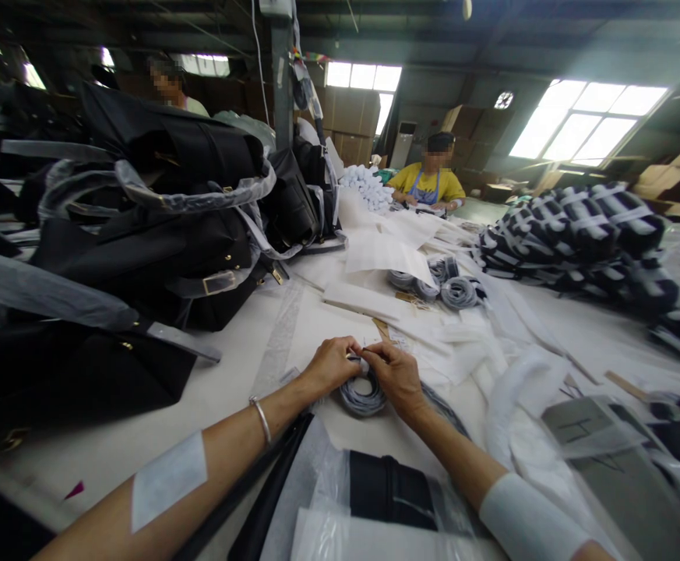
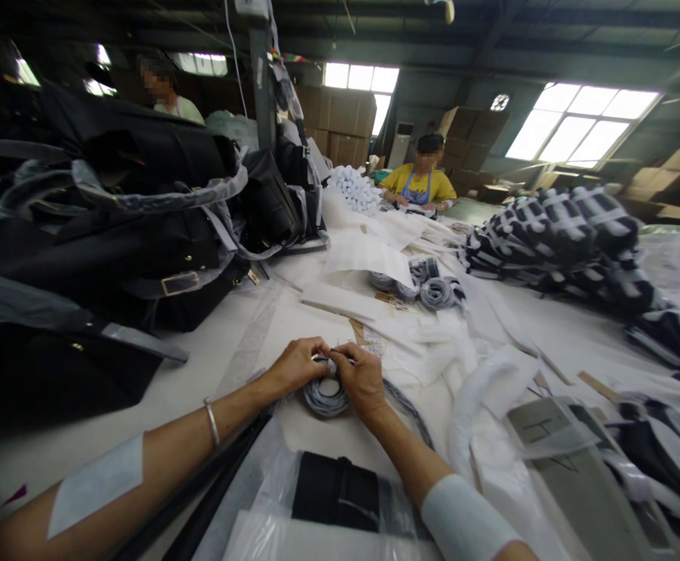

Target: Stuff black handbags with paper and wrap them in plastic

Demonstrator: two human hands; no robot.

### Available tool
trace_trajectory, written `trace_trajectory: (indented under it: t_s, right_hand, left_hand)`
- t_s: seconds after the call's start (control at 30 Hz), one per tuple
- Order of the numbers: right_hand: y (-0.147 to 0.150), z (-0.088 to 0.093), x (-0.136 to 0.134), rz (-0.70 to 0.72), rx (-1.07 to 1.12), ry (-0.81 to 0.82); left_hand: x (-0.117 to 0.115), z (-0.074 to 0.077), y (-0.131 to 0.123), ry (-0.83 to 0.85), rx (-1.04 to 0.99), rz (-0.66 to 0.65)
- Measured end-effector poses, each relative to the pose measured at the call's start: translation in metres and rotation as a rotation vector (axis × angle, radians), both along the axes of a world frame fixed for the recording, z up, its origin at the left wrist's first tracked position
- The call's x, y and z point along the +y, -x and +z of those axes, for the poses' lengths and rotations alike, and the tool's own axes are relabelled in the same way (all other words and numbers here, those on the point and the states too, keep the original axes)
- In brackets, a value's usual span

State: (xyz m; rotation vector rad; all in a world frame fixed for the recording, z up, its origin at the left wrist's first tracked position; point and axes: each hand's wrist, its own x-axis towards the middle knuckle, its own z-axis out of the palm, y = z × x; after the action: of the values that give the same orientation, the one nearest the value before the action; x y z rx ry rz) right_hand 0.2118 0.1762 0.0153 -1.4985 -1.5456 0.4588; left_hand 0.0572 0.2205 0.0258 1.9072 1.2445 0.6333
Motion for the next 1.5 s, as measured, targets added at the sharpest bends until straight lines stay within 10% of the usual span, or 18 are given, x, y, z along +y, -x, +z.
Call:
trace_trajectory:
  t_s: [0.43, 0.87, 1.2, 1.37, 1.5]
  right_hand:
    - [-0.017, 0.007, -0.005, 0.276, -0.077, 0.097]
    - [-0.02, 0.004, 0.006, 0.209, 0.024, 0.314]
    - [-0.017, 0.015, 0.009, 0.197, -0.065, 0.303]
    - [-0.026, 0.048, -0.024, 0.124, -0.06, 0.243]
    - [-0.08, 0.097, -0.1, -0.147, -0.151, 0.192]
  left_hand:
    - [0.006, 0.003, 0.0, 0.05, 0.08, -0.024]
    - [0.01, 0.015, 0.012, 0.062, 0.118, -0.311]
    - [0.013, 0.005, 0.009, 0.064, 0.129, -0.195]
    - [0.012, 0.003, 0.008, 0.085, 0.127, -0.152]
    - [0.01, 0.006, 0.008, 0.1, 0.088, -0.177]
